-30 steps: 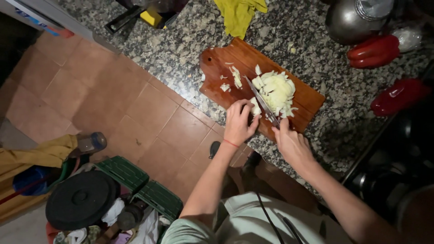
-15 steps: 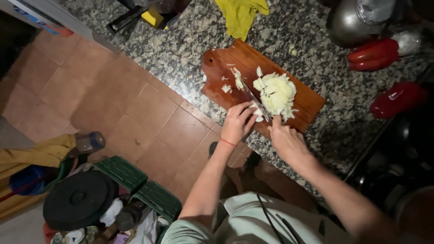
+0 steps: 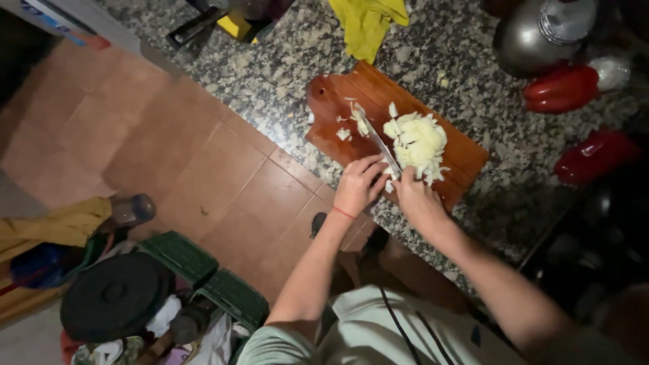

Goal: Chop an onion on a wooden cutting board and transfer the pieces into a cooking pot on the stove.

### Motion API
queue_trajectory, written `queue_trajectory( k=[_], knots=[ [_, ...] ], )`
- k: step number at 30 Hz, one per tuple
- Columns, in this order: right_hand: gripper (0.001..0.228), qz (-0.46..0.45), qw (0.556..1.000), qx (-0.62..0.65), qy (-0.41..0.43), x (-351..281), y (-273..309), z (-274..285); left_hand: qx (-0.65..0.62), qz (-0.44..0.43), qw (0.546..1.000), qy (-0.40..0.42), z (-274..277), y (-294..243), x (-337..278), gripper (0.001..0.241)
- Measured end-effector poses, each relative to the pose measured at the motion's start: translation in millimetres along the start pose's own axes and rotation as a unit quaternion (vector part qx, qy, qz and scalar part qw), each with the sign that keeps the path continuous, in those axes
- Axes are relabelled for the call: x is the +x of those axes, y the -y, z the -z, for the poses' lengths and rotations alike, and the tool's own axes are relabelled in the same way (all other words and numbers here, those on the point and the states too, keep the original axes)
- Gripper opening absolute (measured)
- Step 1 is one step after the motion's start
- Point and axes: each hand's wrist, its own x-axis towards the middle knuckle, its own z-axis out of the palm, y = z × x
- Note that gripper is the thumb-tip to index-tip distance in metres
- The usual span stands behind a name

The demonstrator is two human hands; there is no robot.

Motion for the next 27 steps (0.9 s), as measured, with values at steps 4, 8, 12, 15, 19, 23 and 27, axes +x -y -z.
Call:
queue_trajectory(
  k=[4,8,12,15,19,23,27],
  knots=[
    [0.034,-0.073,0.994,0.053,0.065,-17.8,30.5,45.3,-0.036,0.039,0.998,0.018,19.6,-4.6,6.3,0.033],
    [0.036,-0.089,0.988,0.028,0.124,-32.0,23.6,46.0,-0.054,0.041,0.998,0.022,20.2,-2.1,9.8,0.033],
    [0.036,-0.088,0.989,0.032,0.117,-39.6,18.0,31.8,-0.019,0.015,0.999,0.024,16.1,3.7,3.0,0.019],
    [0.038,-0.085,0.991,0.023,0.102,-30.1,21.1,19.9,-0.015,-0.006,1.000,0.018,13.9,1.7,3.8,0.014],
    [0.043,-0.061,0.997,0.018,0.052,-10.7,15.2,2.1,-0.010,-0.014,1.000,0.021,15.1,0.2,2.7,0.014],
    [0.036,-0.076,0.993,0.063,0.068,-5.8,23.4,31.0,-0.010,-0.006,1.000,0.025,19.0,-0.7,3.3,0.014],
    [0.038,-0.090,0.989,0.037,0.108,-30.2,28.1,56.8,-0.025,-0.028,0.999,0.024,24.4,-8.3,10.3,0.016]
  ],
)
